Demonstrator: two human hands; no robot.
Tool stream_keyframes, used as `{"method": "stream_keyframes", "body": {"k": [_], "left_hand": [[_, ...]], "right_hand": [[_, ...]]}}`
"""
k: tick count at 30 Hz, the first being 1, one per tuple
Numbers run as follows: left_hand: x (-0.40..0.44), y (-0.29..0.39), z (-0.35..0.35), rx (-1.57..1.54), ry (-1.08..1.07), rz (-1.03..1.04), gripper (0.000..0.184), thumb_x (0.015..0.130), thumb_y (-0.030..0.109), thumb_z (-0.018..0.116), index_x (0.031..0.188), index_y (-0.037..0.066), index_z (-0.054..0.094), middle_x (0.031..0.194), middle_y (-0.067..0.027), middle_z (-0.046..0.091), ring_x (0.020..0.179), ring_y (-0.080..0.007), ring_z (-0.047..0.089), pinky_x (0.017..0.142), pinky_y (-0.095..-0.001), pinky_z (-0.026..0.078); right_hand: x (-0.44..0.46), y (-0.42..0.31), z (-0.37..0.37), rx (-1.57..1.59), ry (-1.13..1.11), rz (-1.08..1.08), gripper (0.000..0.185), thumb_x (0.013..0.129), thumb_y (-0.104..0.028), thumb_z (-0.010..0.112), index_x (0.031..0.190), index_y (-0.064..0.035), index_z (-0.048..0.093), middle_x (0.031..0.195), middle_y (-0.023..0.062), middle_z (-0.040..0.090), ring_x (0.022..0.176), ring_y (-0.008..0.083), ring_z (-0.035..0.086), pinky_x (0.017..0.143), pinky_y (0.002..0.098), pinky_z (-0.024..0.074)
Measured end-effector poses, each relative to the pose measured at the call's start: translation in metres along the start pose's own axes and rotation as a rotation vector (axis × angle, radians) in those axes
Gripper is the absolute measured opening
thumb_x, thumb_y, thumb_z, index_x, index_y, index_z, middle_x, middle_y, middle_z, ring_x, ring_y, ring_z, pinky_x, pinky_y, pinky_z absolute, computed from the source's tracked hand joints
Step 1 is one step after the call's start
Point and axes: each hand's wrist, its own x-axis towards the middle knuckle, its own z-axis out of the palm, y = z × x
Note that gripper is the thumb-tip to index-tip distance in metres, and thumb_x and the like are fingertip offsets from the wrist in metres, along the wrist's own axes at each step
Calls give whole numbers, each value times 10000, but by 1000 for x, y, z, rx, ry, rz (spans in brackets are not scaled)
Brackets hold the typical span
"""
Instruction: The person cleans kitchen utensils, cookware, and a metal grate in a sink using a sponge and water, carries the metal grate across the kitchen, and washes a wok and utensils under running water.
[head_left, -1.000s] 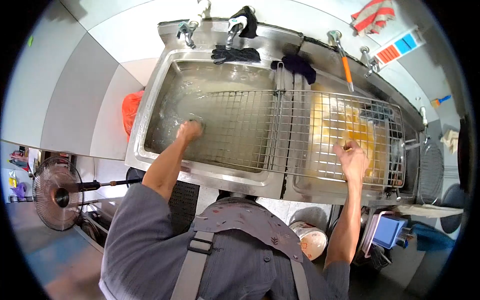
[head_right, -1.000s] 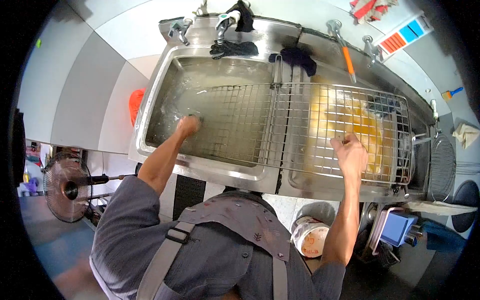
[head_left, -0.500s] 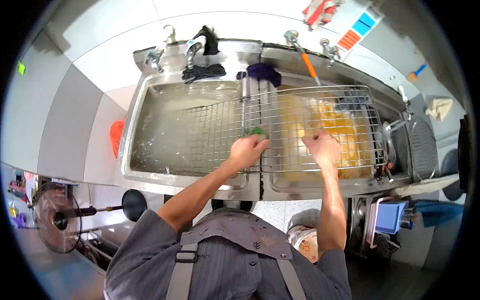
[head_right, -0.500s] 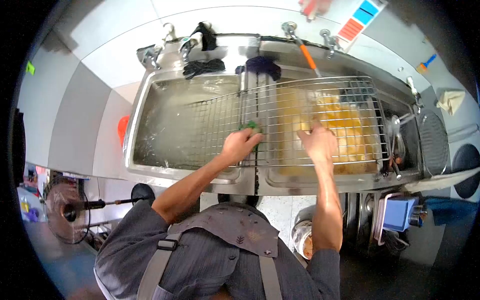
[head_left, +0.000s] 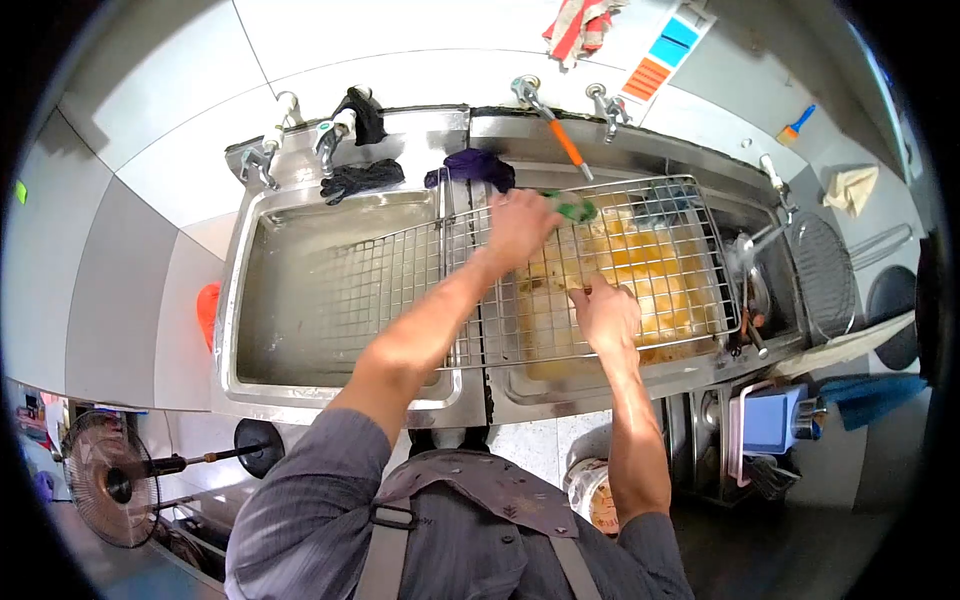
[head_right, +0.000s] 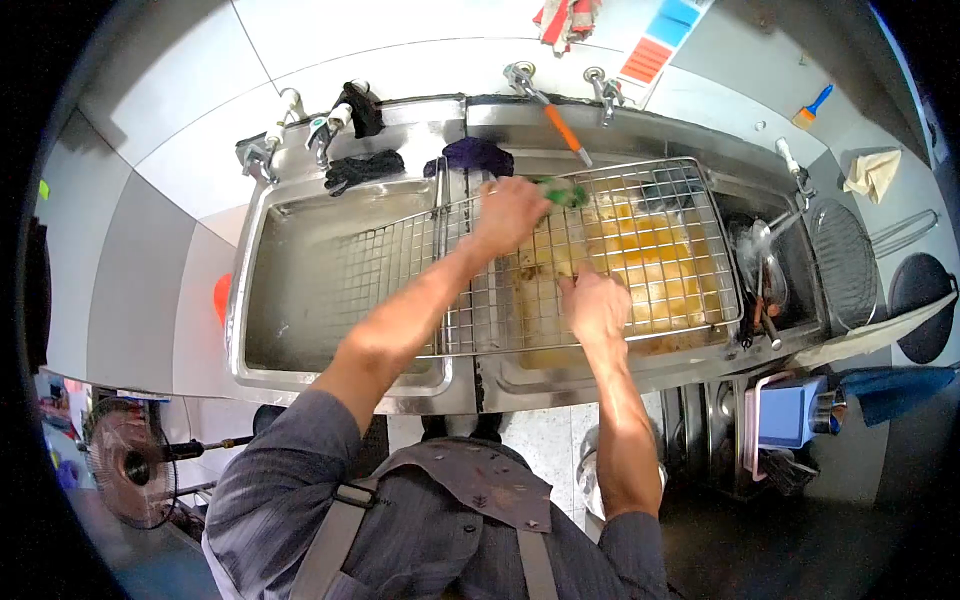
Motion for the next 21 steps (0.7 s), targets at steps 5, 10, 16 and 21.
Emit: {"method": "stream_keyframes", "body": {"k": [5, 10, 16, 21], "left_hand": [[-100, -126, -7, 52, -2, -368, 371, 1035, 341, 419, 1009, 102, 701, 930, -117, 657, 970, -317, 559, 857, -482, 399], [-223, -248, -21, 271, 5, -680, 319, 945, 304, 567, 846, 33, 703, 994, -171, 682, 985, -374, 625, 831, -534, 482], [-329, -364, -71, 431, -69, -1044, 353, 862, 273, 628, 1117, 32, 672, 1158, -171, 660, 1061, -356, 635, 895, -459, 510], [-341, -393, -12, 219, -89, -746, 385, 851, 215, 645, 1208, 71, 629, 1201, -178, 650, 1104, -343, 623, 907, -481, 504]], "right_hand": [[-5, 1, -5, 14, -28, 7, 252, 849, -312, 716, 898, -67, 684, 738, 189, 695, 752, 396, 680, 696, 491, 521], [-9, 6, -4, 68, -26, -16, 261, 842, -291, 716, 944, -51, 698, 821, 163, 726, 793, 372, 693, 730, 469, 526], [-8, -4, -12, 78, -39, -9, 247, 833, -276, 738, 893, -40, 698, 705, 174, 694, 737, 377, 678, 704, 481, 526], [-3, -6, -13, 103, -42, -9, 238, 842, -261, 724, 900, -31, 706, 720, 178, 700, 720, 370, 680, 692, 475, 524]]}}
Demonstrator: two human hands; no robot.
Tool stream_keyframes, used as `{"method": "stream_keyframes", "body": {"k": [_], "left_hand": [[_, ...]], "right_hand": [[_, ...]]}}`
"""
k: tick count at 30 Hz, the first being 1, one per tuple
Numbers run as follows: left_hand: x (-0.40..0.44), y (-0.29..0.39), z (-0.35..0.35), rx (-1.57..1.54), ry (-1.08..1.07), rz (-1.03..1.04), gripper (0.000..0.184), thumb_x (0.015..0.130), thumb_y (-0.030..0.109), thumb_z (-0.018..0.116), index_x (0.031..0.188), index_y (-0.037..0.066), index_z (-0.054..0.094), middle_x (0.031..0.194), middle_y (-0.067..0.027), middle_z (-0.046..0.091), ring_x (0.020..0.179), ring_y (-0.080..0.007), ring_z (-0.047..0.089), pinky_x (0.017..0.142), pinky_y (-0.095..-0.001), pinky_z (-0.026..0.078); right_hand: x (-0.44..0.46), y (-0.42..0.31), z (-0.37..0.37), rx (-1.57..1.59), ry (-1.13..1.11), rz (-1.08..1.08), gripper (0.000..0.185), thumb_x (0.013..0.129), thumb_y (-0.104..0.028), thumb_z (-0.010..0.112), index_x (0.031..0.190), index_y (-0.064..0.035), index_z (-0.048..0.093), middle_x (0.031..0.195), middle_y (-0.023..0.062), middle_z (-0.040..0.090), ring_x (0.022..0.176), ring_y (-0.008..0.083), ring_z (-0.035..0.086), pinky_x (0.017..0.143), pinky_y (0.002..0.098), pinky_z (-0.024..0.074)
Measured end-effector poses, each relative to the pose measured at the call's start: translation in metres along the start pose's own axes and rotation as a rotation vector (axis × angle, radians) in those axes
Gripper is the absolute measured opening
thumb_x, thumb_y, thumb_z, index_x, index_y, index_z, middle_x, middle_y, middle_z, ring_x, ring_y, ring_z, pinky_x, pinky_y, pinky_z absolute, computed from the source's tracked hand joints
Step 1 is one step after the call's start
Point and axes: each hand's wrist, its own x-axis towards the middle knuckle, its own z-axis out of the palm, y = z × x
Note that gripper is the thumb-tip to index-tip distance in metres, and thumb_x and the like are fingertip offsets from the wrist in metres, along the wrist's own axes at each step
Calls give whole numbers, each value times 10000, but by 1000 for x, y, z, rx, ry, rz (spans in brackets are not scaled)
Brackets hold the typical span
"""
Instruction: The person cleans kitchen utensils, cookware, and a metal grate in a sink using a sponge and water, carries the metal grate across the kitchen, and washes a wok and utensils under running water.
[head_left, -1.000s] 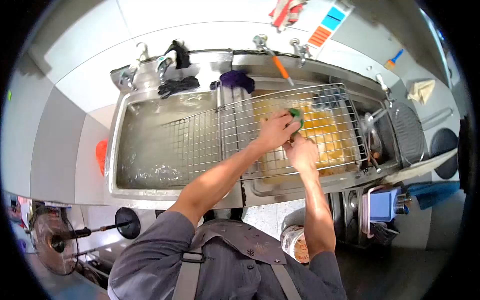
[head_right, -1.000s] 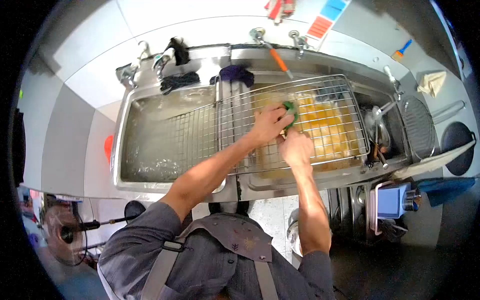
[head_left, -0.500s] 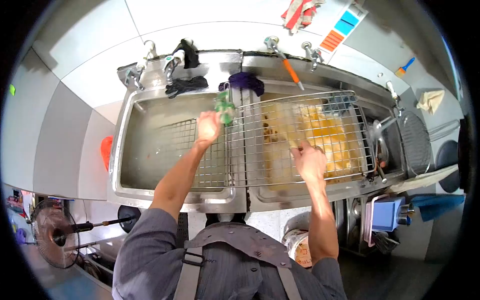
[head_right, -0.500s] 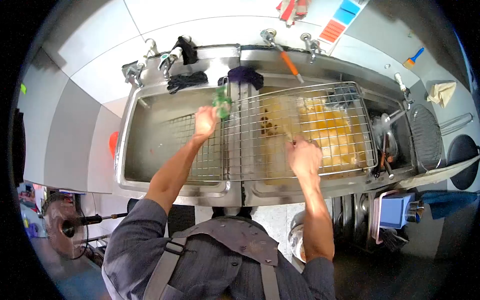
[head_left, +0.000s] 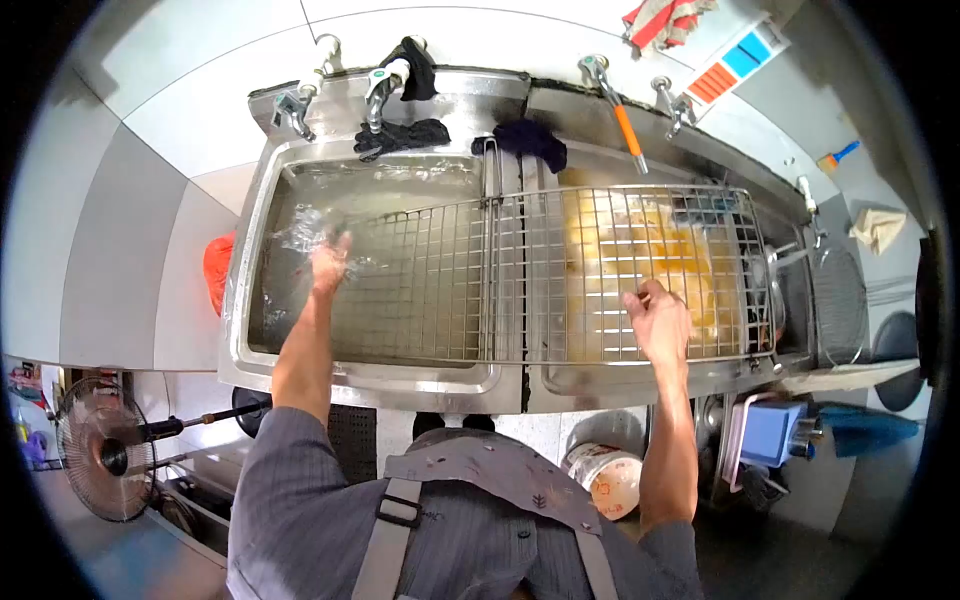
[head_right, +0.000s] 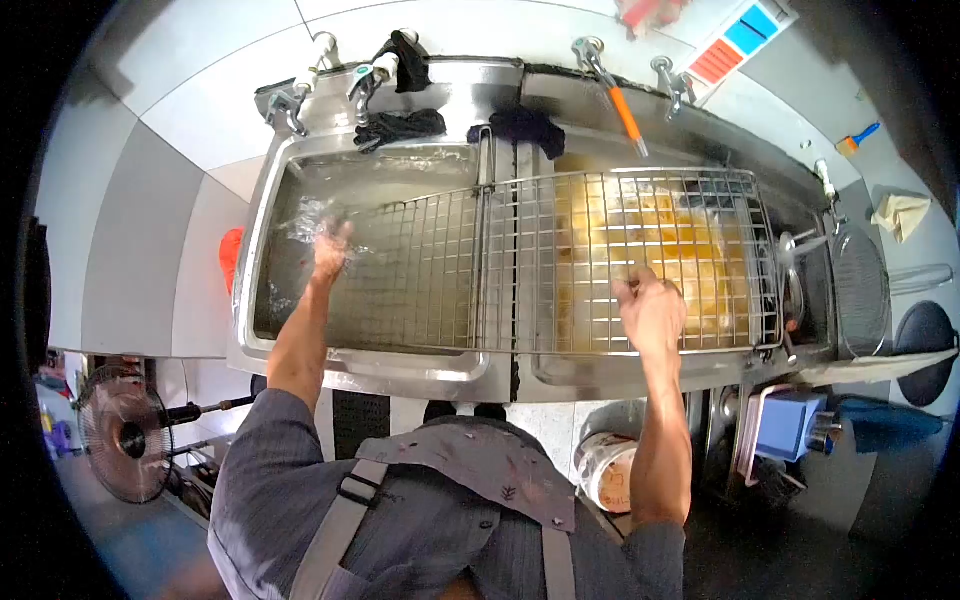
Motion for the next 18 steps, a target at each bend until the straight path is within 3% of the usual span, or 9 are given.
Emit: {"method": "stream_keyframes", "body": {"k": [1, 2, 7, 9, 11, 13, 15, 17, 18], "left_hand": [[-9, 50, -33, -40, -149, -113, 370, 855, 211, 643, 1202, 83, 634, 1214, -178, 646, 1105, -341, 623, 901, -486, 506], [-27, 79, -48, -131, 94, 12, 306, 886, 260, 620, 1150, 111, 664, 1109, -158, 694, 989, -342, 669, 824, -479, 532], [-78, 216, -79, -538, 97, -149, 203, 907, 268, 656, 964, 76, 684, 770, -128, 702, 728, -358, 676, 708, -423, 540], [-90, 242, -71, -875, -199, -23, 205, 945, 206, 629, 981, 6, 657, 859, -86, 690, 811, -166, 629, 782, -320, 509], [-115, 303, -91, -1140, -296, 5, 129, 945, 141, 611, 951, 19, 652, 833, -8, 649, 781, -108, 567, 762, -279, 493], [-137, 372, -155, -862, -433, 9, 84, 936, 104, 605, 946, 35, 651, 872, -4, 647, 802, -107, 568, 773, -274, 483], [-139, 419, -161, -1218, -398, -14, 108, 894, 124, 630, 912, 27, 673, 814, -120, 673, 763, -183, 634, 734, -322, 508], [-153, 469, -180, -1173, -387, 298, 103, 912, 122, 628, 971, 38, 624, 869, -88, 639, 781, -181, 605, 740, -325, 498], [-160, 486, -176, -1177, -383, 299, 103, 912, 122, 628, 971, 38, 624, 869, -88, 639, 781, -181, 605, 740, -325, 498]], "right_hand": [[-3, 1, 1, 35, 5, -9, 235, 845, -257, 719, 905, -30, 708, 723, 178, 701, 726, 368, 683, 693, 472, 524], [-5, 2, 2, 31, -6, 11, 235, 845, -257, 719, 905, -30, 708, 723, 178, 701, 726, 368, 683, 693, 472, 524], [1, -2, -5, -4, -7, 62, 290, 835, -324, 701, 935, -52, 708, 769, 189, 711, 776, 378, 694, 725, 466, 531], [1, 0, -4, -3, -16, 49, 285, 836, -326, 698, 923, -55, 705, 764, 192, 708, 789, 382, 694, 735, 474, 532], [1, -2, -5, 17, -11, 68, 276, 832, -322, 701, 919, -60, 704, 767, 195, 707, 795, 389, 694, 743, 480, 533], [2, 1, -1, -6, -21, 77, 274, 829, -318, 703, 921, -61, 704, 775, 201, 707, 792, 397, 691, 741, 488, 531], [3, 0, -3, 39, 7, 68, 270, 829, -315, 702, 916, -60, 706, 783, 212, 704, 794, 406, 689, 740, 493, 532], [2, 4, 4, 17, -5, 28, 274, 828, -318, 705, 922, -61, 713, 788, 221, 701, 800, 412, 688, 739, 494, 533], [4, 8, 7, -1, 7, 24, 278, 825, -318, 711, 936, -63, 724, 795, 220, 702, 799, 411, 689, 739, 493, 534]]}}
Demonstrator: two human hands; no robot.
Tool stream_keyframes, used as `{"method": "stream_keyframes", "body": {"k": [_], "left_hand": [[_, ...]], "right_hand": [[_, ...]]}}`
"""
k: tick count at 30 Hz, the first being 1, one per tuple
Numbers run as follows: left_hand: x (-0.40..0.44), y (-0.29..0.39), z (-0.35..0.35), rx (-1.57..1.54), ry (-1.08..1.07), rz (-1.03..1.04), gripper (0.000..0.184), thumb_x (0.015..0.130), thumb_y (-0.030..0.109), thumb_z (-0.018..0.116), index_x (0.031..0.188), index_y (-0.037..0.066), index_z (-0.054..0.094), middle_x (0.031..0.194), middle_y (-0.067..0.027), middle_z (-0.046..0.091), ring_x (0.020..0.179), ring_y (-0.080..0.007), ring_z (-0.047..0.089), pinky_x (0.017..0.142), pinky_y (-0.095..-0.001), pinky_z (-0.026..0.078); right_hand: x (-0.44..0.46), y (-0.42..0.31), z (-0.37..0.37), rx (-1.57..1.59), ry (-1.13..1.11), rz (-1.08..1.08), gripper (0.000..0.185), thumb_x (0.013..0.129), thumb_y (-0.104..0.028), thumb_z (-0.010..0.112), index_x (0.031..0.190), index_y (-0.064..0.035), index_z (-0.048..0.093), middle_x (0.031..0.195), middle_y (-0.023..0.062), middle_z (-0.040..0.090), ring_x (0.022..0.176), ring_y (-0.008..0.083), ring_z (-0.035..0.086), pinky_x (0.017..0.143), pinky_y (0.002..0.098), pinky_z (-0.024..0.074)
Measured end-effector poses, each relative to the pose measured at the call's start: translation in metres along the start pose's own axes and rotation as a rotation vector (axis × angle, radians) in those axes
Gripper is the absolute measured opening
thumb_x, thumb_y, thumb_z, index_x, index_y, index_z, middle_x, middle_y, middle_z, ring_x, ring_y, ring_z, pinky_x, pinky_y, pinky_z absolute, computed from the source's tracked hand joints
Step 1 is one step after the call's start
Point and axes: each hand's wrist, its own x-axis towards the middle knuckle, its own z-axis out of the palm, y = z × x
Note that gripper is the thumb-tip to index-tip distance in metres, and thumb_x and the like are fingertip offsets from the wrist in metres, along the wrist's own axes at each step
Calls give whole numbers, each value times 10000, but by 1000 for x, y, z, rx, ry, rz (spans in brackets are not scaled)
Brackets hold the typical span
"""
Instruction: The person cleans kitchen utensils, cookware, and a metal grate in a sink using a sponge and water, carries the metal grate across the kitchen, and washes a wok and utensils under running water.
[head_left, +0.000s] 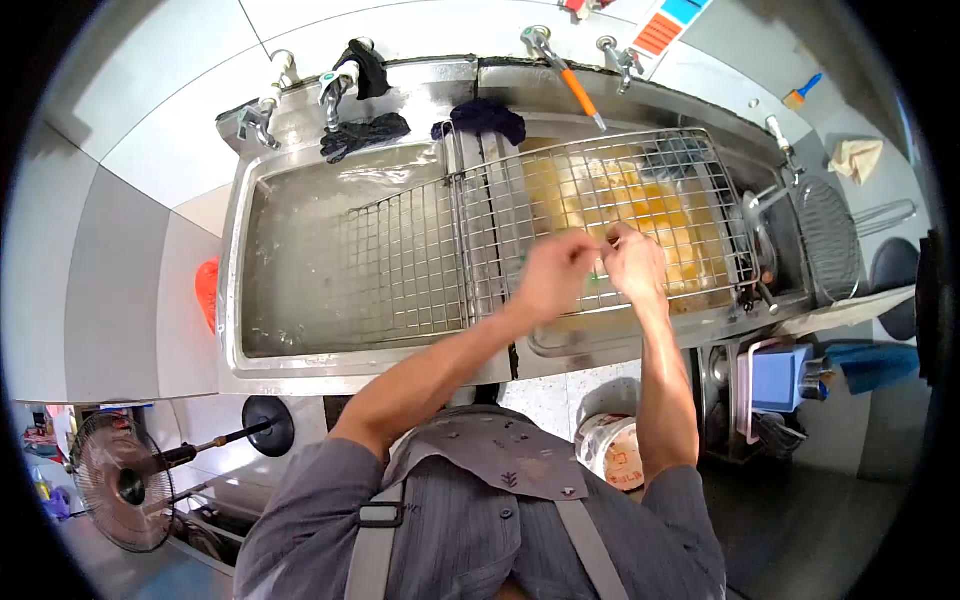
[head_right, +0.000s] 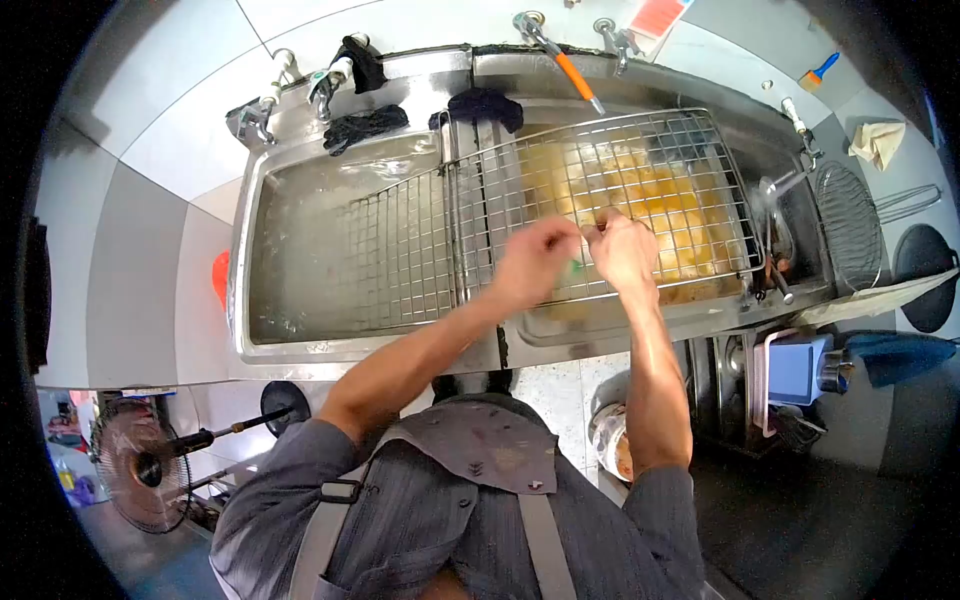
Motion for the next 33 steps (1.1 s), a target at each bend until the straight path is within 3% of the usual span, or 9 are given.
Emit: {"method": "stream_keyframes", "body": {"k": [2, 7, 13, 16, 20, 23, 28, 31, 33], "left_hand": [[-6, -3, 25, 212, -20, 432, 101, 902, 103, 608, 981, 49, 576, 863, -127, 614, 772, -306, 623, 680, -407, 511], [-41, -50, -21, 632, -101, 457, 178, 831, 61, 574, 1002, 60, 525, 858, -164, 599, 756, -376, 631, 581, -492, 518], [-56, -112, -111, 707, -36, 130, 143, 964, 92, 509, 1091, 71, 570, 954, -180, 659, 771, -399, 677, 637, -486, 559], [-55, -133, -171, 767, 45, -75, 220, 923, 135, 495, 1141, 133, 528, 822, -253, 679, 734, -456, 667, 666, -577, 529], [-70, -163, -247, 1104, 79, -370, 245, 937, 150, 437, 1138, 76, 557, 886, -244, 702, 794, -471, 678, 752, -564, 539], [-84, -170, -300, 1179, 109, -704, 404, 969, 228, 385, 1120, -9, 675, 1032, -252, 707, 1005, -424, 686, 879, -523, 545], [-118, -179, -341, 1242, 35, -815, 362, 925, 233, 451, 1071, 36, 718, 1119, -234, 693, 1049, -418, 671, 919, -482, 541], [-108, -200, -359, 1230, -144, -707, 327, 891, 215, 497, 1083, 68, 717, 1118, -244, 686, 1053, -419, 667, 921, -472, 542], [-106, -222, -364, 1160, -52, -661, 323, 871, 168, 510, 1102, 71, 714, 1086, -244, 692, 1030, -422, 669, 904, -475, 549]], "right_hand": [[3, 2, -1, -3, -20, 12, 280, 826, -320, 711, 944, -67, 728, 803, 215, 705, 807, 405, 690, 744, 488, 535], [-2, 1, -3, 61, -47, 42, 277, 833, -324, 709, 963, -81, 739, 830, 205, 714, 841, 391, 694, 766, 476, 533], [-2, 1, -7, 40, -57, 23, 291, 849, -331, 701, 968, -67, 733, 817, 204, 714, 838, 398, 691, 771, 479, 531], [-3, 1, -8, 34, -76, 0, 297, 844, -340, 705, 966, -70, 729, 800, 209, 709, 823, 402, 690, 756, 481, 532], [-5, -3, -13, -43, -73, -16, 323, 819, -375, 729, 918, -68, 724, 793, 195, 708, 813, 400, 689, 733, 483, 530], [-12, -7, -32, -69, -37, -30, 294, 821, -361, 737, 906, -81, 723, 826, 183, 718, 822, 387, 694, 735, 471, 527], [-18, 21, -74, -162, 15, 23, 272, 825, -298, 739, 948, -56, 728, 863, 182, 730, 809, 353, 709, 749, 440, 540], [-31, 20, -115, -175, 76, 53, 274, 825, -276, 738, 977, -49, 731, 816, 174, 726, 770, 338, 714, 728, 428, 536], [-47, 9, -137, -151, 121, 111, 269, 820, -258, 750, 978, -41, 729, 779, 165, 721, 741, 325, 713, 693, 413, 531]]}}
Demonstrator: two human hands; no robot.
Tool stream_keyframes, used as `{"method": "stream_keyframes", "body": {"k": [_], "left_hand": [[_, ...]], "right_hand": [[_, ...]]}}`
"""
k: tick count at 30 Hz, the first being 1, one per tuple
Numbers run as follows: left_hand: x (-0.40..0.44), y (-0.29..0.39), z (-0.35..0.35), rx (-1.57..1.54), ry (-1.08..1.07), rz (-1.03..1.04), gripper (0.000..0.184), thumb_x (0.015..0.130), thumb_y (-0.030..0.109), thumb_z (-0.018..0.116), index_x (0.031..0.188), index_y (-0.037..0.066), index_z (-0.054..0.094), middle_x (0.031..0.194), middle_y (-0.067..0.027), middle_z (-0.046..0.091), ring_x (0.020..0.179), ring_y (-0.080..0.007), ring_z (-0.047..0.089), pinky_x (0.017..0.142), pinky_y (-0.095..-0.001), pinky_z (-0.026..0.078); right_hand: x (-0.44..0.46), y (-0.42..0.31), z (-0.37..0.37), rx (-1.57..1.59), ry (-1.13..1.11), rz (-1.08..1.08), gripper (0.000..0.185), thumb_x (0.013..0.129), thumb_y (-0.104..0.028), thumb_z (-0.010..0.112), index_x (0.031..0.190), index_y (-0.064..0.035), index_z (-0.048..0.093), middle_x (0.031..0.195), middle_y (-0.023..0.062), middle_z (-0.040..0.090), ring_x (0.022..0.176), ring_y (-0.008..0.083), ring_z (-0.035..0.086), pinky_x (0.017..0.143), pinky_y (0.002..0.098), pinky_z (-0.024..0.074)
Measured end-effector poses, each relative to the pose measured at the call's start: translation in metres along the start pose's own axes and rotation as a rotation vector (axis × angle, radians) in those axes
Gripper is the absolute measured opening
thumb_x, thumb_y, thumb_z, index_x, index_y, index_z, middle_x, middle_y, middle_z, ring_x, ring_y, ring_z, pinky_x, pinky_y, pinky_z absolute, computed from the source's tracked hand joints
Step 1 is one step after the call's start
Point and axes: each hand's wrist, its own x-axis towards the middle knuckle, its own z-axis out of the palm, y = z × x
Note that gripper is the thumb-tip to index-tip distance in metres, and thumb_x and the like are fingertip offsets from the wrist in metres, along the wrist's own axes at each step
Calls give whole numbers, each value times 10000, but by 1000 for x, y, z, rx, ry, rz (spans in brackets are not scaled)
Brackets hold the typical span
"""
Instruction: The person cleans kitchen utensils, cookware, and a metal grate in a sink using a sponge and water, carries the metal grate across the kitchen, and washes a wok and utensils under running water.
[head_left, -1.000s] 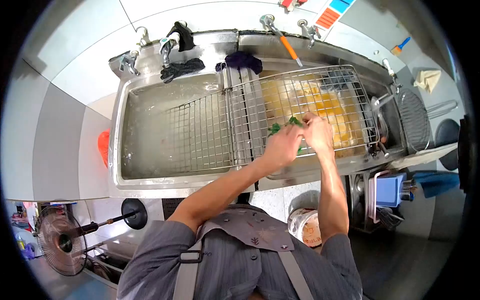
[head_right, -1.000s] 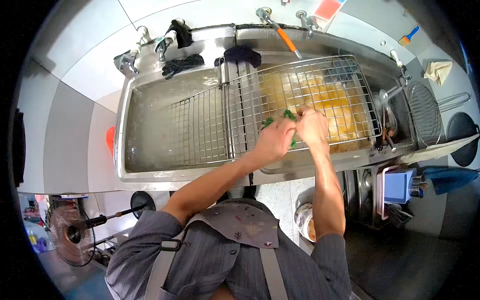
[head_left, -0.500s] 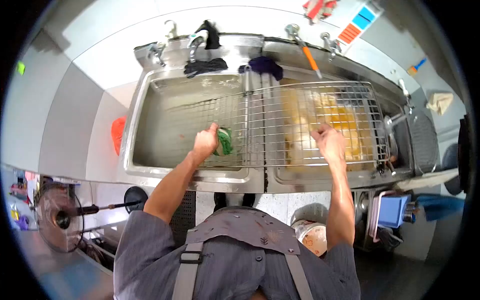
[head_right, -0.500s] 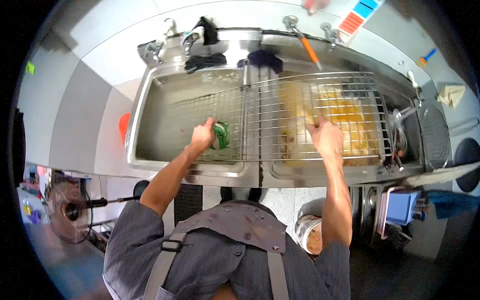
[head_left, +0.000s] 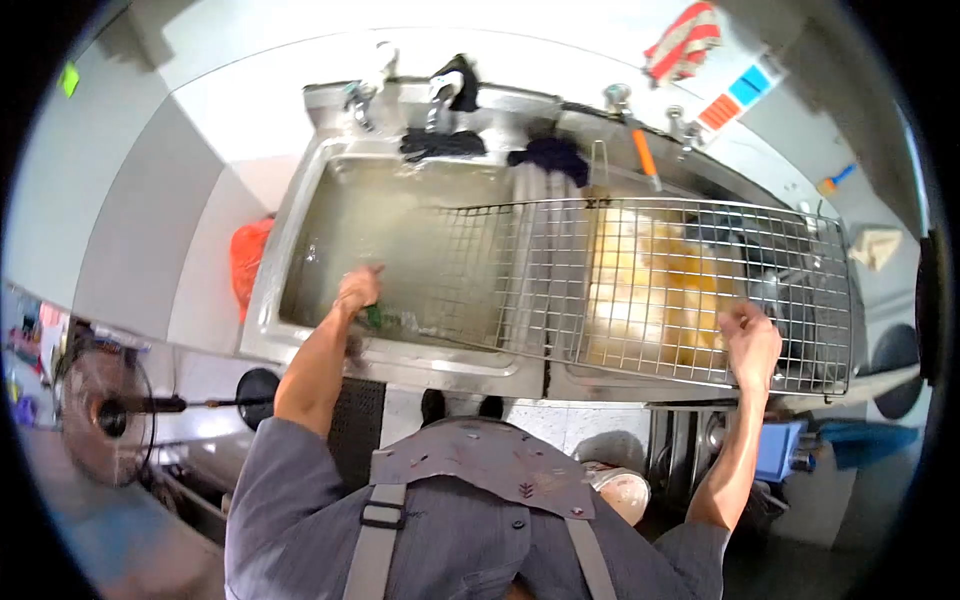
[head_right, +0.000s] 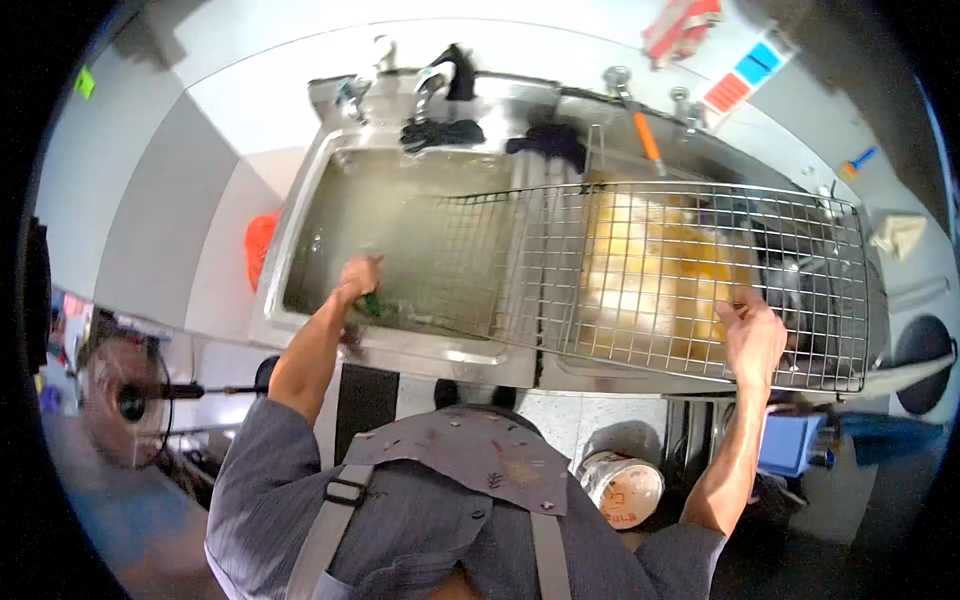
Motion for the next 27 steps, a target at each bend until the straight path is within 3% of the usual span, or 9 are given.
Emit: {"method": "stream_keyframes", "body": {"k": [3, 5, 6, 11, 18, 19, 20, 23, 27], "left_hand": [[4, 32, -15, -244, 209, 44, 294, 855, 201, 577, 1066, 58, 723, 1012, -230, 713, 974, -414, 681, 899, -457, 549], [-14, 55, -53, -520, -76, -119, 323, 844, 228, 641, 1114, 62, 700, 950, -205, 723, 932, -371, 692, 884, -432, 546], [-9, 59, -54, -519, -74, -106, 323, 844, 228, 641, 1114, 62, 700, 950, -205, 723, 932, -371, 692, 884, -432, 546], [-8, 102, -88, -520, 191, 149, 490, 810, 189, 737, 1271, 85, 609, 857, -180, 714, 852, -319, 698, 793, -424, 535], [-46, 162, -179, -704, 247, 431, 821, 768, 149, 809, 1481, 88, 405, 722, -125, 652, 680, -252, 646, 686, -384, 521], [-54, 157, -188, -706, 267, 469, 768, 758, 113, 818, 1438, 80, 462, 667, -77, 602, 622, -175, 583, 619, -335, 477], [-58, 150, -195, -709, 277, 462, 768, 758, 113, 818, 1438, 80, 462, 667, -77, 602, 622, -175, 583, 619, -335, 477], [-80, 121, -212, -788, -71, 494, 503, 775, 92, 802, 1228, 45, 587, 648, 27, 503, 605, -67, 457, 563, -264, 373], [-104, 105, -223, -875, -148, 518, 419, 754, 14, 763, 1132, -27, 587, 661, 25, 486, 634, -65, 473, 620, -241, 401]], "right_hand": [[-22, 6, -29, -49, 115, 13, 271, 795, -217, 784, 980, -27, 725, 736, 164, 705, 672, 299, 695, 630, 393, 522], [-36, 10, -42, -67, 173, 9, 271, 788, -212, 790, 975, -26, 725, 728, 161, 701, 658, 294, 689, 630, 397, 521], [-44, 10, -47, -76, 207, -18, 271, 782, -207, 796, 971, -26, 725, 721, 158, 696, 644, 290, 682, 629, 401, 521], [-72, -7, -66, -90, 380, -116, 240, 773, -156, 818, 952, -29, 720, 698, 114, 683, 626, 248, 631, 596, 381, 499], [-78, -25, -75, 95, 468, -227, 244, 743, -133, 837, 923, -26, 712, 710, 73, 639, 690, 213, 531, 629, 352, 456], [-76, -24, -74, 100, 477, -259, 242, 742, -125, 836, 924, -24, 712, 723, 75, 641, 699, 214, 535, 637, 350, 457], [-73, -22, -73, 105, 485, -292, 240, 741, -117, 835, 924, -22, 712, 735, 76, 643, 707, 215, 539, 645, 348, 459], [-64, -6, -61, 112, 505, -344, 229, 773, -50, 803, 966, 0, 689, 797, 68, 580, 698, 167, 527, 620, 305, 448], [-53, -6, -46, 248, 504, -315, 242, 783, -25, 784, 997, 2, 675, 862, 69, 562, 735, 170, 553, 646, 300, 464]]}}
